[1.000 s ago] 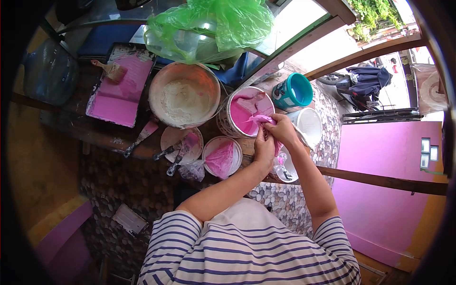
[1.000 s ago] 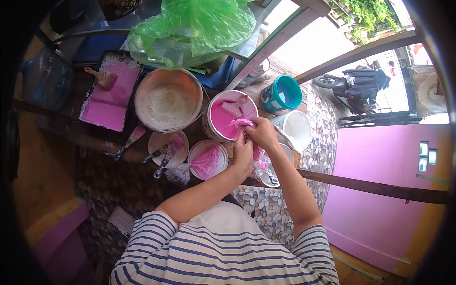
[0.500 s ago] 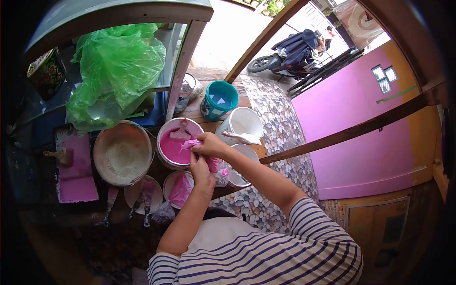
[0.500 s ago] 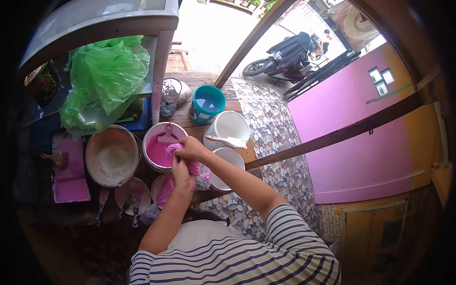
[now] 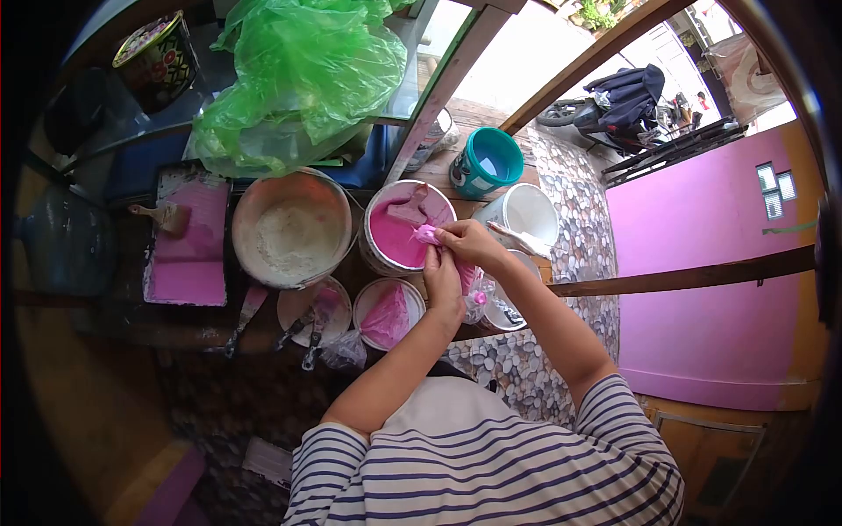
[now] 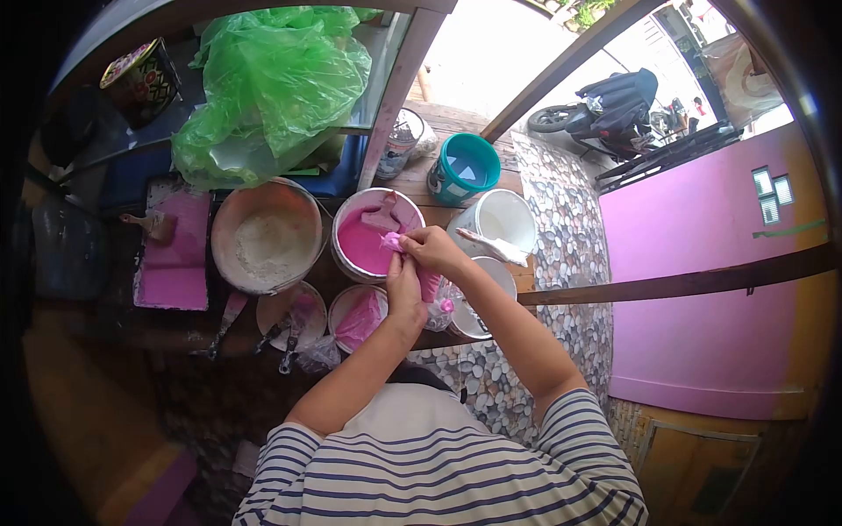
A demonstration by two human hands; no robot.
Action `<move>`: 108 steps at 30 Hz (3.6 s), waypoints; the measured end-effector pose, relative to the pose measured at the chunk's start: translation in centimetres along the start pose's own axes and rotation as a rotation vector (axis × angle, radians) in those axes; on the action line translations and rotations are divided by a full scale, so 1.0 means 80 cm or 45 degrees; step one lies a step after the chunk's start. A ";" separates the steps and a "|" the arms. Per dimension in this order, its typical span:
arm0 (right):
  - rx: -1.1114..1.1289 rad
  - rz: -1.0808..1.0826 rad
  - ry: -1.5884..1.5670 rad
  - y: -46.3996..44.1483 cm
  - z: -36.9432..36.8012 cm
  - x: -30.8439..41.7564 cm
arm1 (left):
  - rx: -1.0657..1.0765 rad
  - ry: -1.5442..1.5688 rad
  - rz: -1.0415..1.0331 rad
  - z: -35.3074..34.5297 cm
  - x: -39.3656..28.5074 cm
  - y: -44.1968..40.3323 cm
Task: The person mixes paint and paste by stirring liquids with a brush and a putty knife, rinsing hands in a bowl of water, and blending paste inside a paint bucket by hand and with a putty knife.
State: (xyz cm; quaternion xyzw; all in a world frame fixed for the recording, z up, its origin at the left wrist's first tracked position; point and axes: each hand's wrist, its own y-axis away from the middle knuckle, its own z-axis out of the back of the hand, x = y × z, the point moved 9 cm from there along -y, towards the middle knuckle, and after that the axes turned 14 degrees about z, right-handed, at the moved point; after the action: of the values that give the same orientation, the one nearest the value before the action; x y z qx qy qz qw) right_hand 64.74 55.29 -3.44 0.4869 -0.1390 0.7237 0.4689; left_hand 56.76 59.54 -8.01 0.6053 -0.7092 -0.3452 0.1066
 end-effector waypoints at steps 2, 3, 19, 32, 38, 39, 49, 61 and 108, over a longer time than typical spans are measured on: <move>-0.051 0.001 -0.022 0.002 0.002 0.001 | -0.003 0.023 0.006 0.001 0.004 -0.003; -0.044 0.000 -0.023 0.002 0.000 0.003 | -0.009 0.027 0.005 0.002 0.005 -0.004; -0.117 0.119 0.222 0.001 0.005 0.007 | -0.133 -0.047 -0.020 0.015 0.016 -0.016; -0.025 0.133 0.289 0.001 0.005 0.020 | -0.140 -0.225 -0.067 0.017 0.010 -0.021; 0.004 0.167 0.273 -0.002 0.003 0.032 | -0.202 -0.241 -0.068 0.017 0.011 -0.019; 0.007 0.167 0.274 -0.002 0.003 0.030 | -0.203 -0.239 -0.068 0.018 0.011 -0.018; -0.089 0.031 0.179 -0.008 0.012 0.014 | -0.111 -0.212 -0.127 0.004 0.002 0.003; -0.115 0.104 0.130 -0.011 0.007 0.007 | -0.083 -0.287 -0.086 0.003 -0.003 0.020; -0.124 0.016 0.098 -0.012 -0.003 0.002 | -0.266 -0.597 -0.184 0.013 0.006 0.004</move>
State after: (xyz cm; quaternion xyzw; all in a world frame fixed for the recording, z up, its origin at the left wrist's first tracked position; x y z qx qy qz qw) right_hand 65.37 55.98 -3.66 0.4344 -0.1590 0.7371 0.4927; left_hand 55.82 59.51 -8.74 0.5435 -0.6300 -0.5542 -0.0237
